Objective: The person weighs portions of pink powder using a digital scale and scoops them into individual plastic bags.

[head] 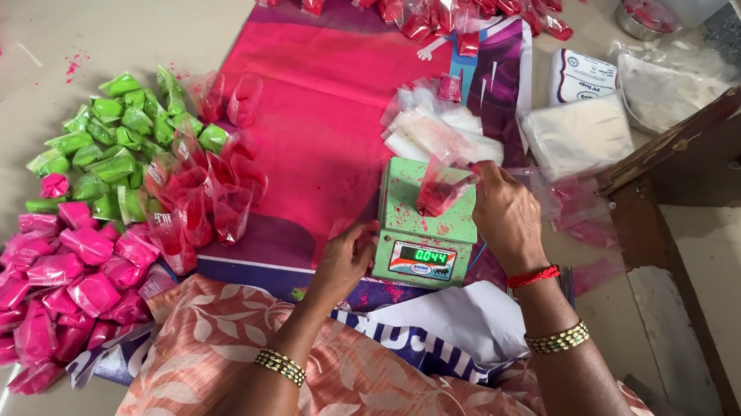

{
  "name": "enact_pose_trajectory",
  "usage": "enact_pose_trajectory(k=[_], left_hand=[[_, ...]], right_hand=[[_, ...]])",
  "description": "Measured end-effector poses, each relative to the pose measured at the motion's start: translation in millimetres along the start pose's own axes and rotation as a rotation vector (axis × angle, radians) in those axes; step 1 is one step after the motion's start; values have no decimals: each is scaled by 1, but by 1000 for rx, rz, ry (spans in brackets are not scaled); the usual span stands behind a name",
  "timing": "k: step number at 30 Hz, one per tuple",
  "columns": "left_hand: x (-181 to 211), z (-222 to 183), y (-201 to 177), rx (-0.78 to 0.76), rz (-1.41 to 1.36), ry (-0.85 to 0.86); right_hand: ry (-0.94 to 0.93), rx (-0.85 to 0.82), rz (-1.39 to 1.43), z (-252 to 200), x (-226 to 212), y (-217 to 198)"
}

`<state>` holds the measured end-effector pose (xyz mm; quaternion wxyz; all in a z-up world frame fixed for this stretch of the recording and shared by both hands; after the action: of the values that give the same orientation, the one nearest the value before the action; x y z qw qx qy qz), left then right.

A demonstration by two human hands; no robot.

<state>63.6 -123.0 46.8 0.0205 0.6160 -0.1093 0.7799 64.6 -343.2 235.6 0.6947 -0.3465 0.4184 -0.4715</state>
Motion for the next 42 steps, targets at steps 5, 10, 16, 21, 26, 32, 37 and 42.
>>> enact_pose_trajectory(k=[5, 10, 16, 21, 26, 32, 37, 42], left_hand=[[7, -4, 6, -25, 82, 9], [10, 13, 30, 1, 158, 98], [26, 49, 66, -10, 278, -133], [6, 68, 85, 152, 290, 191], [21, 65, 84, 140, 313, 86], [9, 66, 90, 139, 340, 84], [-1, 73, 92, 105, 318, -25], [-28, 77, 91, 116, 351, 52]], right_hand=[[25, 80, 164, -9, 7, -11], [88, 156, 278, -20, 20, -10], [213, 168, 302, -26, 33, -5], [229, 220, 448, -32, 49, -1], [316, 129, 396, -31, 45, 3], [392, 145, 540, -35, 55, 9], [499, 182, 919, -39, 88, 22], [682, 258, 1109, -45, 105, 18]])
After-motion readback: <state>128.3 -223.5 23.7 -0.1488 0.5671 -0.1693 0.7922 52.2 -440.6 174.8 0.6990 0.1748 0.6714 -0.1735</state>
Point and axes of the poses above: each hand's wrist, its own z-axis towards the middle knuckle, its own y-axis out of the palm, x = y × z, the point moved 4 cm from there along z, towards the middle knuckle, and after that the axes turned 2 degrees about -x, right-handed, at the moved point
